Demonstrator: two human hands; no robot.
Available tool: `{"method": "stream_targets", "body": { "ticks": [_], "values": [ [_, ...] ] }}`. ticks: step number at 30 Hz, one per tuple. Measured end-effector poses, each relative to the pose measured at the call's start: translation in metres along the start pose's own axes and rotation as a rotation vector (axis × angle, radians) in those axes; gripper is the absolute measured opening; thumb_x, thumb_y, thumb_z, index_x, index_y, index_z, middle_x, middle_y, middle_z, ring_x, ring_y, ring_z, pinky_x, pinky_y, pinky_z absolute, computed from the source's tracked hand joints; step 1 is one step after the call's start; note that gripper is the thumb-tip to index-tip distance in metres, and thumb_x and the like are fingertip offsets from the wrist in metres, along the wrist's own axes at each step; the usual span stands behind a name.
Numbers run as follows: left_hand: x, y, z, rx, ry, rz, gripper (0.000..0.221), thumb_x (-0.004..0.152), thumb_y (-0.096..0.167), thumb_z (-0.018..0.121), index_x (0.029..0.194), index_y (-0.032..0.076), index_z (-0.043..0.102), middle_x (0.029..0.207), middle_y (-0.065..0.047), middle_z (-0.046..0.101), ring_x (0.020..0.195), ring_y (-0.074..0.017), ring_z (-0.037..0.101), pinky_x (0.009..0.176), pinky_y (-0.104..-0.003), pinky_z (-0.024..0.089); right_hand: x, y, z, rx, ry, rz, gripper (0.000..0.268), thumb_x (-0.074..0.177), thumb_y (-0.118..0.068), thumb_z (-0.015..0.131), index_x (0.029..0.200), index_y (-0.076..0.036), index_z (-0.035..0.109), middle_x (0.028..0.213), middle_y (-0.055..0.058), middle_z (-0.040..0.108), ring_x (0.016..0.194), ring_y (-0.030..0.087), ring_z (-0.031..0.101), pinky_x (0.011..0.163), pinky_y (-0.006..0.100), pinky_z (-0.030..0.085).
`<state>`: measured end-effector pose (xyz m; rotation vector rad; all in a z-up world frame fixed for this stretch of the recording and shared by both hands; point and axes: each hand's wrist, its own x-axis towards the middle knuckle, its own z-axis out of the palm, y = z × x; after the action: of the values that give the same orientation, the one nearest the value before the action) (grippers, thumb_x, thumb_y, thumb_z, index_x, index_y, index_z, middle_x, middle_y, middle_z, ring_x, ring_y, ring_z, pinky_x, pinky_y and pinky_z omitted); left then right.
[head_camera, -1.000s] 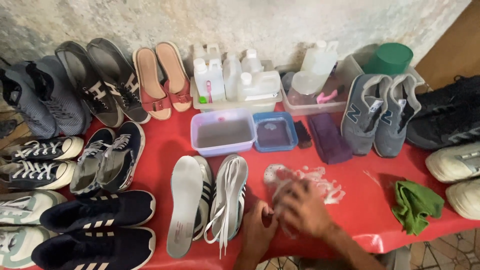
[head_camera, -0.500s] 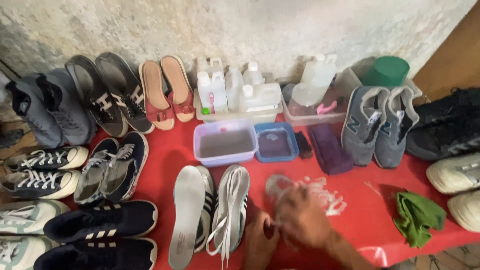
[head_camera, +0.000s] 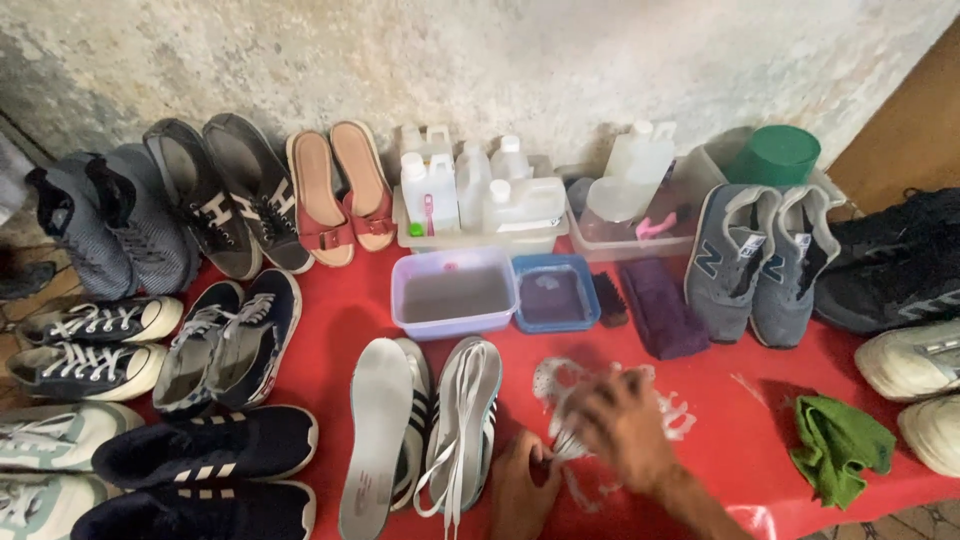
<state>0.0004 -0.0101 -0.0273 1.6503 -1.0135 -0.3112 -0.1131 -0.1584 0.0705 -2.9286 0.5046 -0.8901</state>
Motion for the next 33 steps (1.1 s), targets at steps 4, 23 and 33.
{"method": "stream_targets", "body": {
  "ticks": [4, 23, 33],
  "values": [
    [-0.003, -0.024, 0.010, 0.043, -0.017, 0.008, 0.028, 0.070, 0.015, 0.074, 0.080, 0.017, 0.047, 0.070, -0.001, 0.062, 0.063, -0.0267, 0.059, 0.063, -0.041, 0.045, -0.032, 0.011, 0.032, 0.082, -0.049, -0.202, 0.021, 0.094, -0.037, 0.069, 0.105, -0.019, 0.070, 0.112, 0.010, 0.063, 0.106, 0.034, 0.053, 0.088, 0.058, 0.039],
    [-0.002, -0.029, 0.015, 0.014, 0.084, 0.077, 0.030, 0.071, 0.012, 0.075, 0.075, 0.016, 0.045, 0.070, 0.001, 0.066, 0.065, -0.0238, 0.062, 0.064, -0.037, 0.048, -0.022, 0.041, 0.030, 0.000, -0.172, 0.090, 0.037, 0.085, -0.048, 0.061, 0.117, -0.033, 0.068, 0.133, 0.007, 0.057, 0.119, 0.038, 0.048, 0.089, 0.054, 0.042],
    [-0.002, -0.023, 0.007, 0.126, -0.034, -0.209, 0.031, 0.071, 0.030, 0.076, 0.073, 0.023, 0.045, 0.067, 0.012, 0.070, 0.060, -0.0159, 0.058, 0.062, -0.032, 0.048, -0.001, 0.016, 0.011, -0.041, -0.048, -0.060, 0.018, 0.093, -0.038, 0.062, 0.106, -0.026, 0.068, 0.111, 0.001, 0.065, 0.093, 0.030, 0.053, 0.081, 0.050, 0.037]
  ]
}}
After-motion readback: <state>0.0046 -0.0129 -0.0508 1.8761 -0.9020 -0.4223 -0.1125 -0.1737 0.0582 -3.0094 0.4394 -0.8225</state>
